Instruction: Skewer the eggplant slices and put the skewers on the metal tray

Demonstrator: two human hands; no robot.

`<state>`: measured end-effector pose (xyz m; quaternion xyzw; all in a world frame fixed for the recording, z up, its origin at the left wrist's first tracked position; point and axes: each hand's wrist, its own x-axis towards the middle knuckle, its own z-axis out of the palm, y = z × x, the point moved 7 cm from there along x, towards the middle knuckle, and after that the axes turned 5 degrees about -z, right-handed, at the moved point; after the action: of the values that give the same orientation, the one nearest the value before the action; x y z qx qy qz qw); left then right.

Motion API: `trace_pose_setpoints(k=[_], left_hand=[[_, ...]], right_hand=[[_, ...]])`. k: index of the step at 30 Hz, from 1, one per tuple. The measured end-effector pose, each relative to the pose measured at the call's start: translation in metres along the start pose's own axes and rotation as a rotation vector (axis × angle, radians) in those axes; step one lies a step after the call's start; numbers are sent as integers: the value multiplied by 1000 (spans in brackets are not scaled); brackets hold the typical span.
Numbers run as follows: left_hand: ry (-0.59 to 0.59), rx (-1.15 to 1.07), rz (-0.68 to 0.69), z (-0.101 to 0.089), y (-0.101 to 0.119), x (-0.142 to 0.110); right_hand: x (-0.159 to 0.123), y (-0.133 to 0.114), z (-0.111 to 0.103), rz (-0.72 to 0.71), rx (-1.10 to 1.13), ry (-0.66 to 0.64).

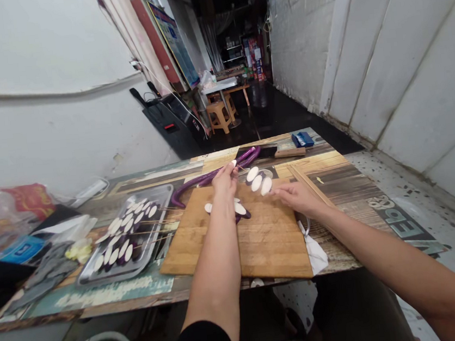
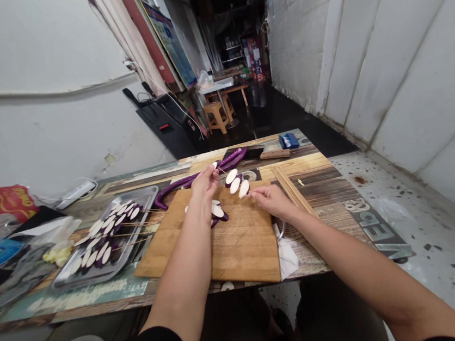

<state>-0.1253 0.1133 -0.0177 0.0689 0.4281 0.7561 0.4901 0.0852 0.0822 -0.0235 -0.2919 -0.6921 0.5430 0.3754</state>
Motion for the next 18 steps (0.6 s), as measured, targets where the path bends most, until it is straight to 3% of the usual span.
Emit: trace_pose_setpoints(k=[18], left_hand=[[-35,56,-19,9,-3,-10]], right_hand=[[3,4,-2,-49,-32,23]])
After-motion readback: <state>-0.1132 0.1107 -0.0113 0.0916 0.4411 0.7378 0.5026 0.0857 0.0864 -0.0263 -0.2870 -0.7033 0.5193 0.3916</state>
